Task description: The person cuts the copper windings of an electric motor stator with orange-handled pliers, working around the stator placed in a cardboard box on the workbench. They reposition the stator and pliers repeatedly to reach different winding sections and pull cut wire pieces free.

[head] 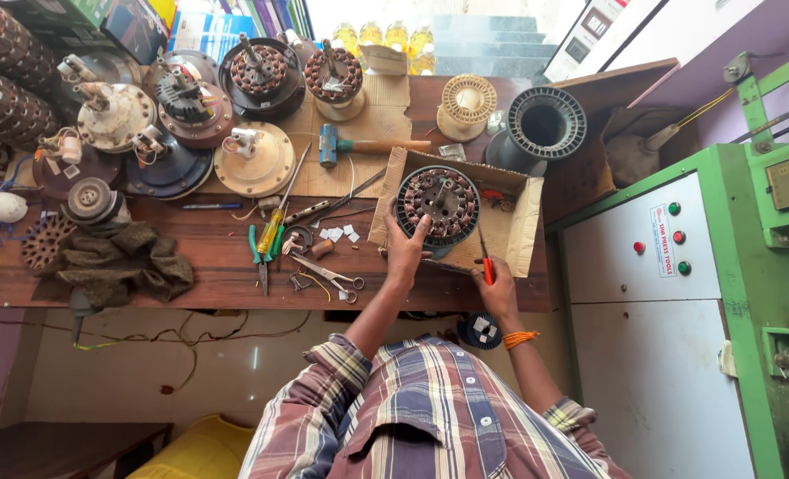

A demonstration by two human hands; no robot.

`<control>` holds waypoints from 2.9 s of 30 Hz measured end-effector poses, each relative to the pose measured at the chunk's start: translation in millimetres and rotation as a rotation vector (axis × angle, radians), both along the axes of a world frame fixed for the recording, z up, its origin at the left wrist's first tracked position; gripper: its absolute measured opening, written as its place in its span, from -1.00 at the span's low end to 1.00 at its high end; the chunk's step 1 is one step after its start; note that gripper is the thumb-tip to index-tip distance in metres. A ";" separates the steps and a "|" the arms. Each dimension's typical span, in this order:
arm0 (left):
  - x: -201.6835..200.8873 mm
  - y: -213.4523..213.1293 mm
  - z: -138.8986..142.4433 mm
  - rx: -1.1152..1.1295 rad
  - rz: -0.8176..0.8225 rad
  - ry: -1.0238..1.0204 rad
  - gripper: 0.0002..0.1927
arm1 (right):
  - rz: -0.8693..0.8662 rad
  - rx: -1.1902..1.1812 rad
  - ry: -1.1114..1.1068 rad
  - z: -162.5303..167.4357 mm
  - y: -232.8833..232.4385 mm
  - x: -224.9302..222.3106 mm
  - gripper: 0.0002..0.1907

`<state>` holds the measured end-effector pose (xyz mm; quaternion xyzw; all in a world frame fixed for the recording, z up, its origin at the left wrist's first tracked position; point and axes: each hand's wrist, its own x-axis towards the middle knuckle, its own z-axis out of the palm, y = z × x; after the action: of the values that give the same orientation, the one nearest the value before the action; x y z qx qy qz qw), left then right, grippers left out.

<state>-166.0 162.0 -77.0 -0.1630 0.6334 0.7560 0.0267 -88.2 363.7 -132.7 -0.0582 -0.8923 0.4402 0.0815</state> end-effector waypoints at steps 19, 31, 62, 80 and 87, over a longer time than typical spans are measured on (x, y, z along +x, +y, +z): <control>-30.1 -35.0 -4.5 -0.082 -0.169 0.015 -0.29 | 0.052 0.173 -0.105 12.3 36.4 2.5 -0.64; 13.3 -53.2 28.3 -0.737 0.013 0.527 -0.47 | 0.132 -0.543 -0.260 17.9 58.2 16.2 -0.39; 46.1 -46.1 40.5 -0.680 -0.548 0.322 -0.67 | -0.006 -0.432 -0.142 94.1 -8.1 46.9 -0.66; -76.8 0.8 35.9 -1.079 -0.407 0.642 -0.69 | 0.134 -0.391 -0.149 62.0 -5.2 28.4 -0.66; -84.5 -5.2 41.8 -1.087 -0.538 0.725 -0.73 | 0.128 -0.433 -0.174 72.3 -13.6 30.3 -0.66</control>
<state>-250.5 156.8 -35.1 0.2711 0.9085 0.3063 -0.0852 -57.9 350.1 -60.3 -0.0554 -0.7826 0.6189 -0.0382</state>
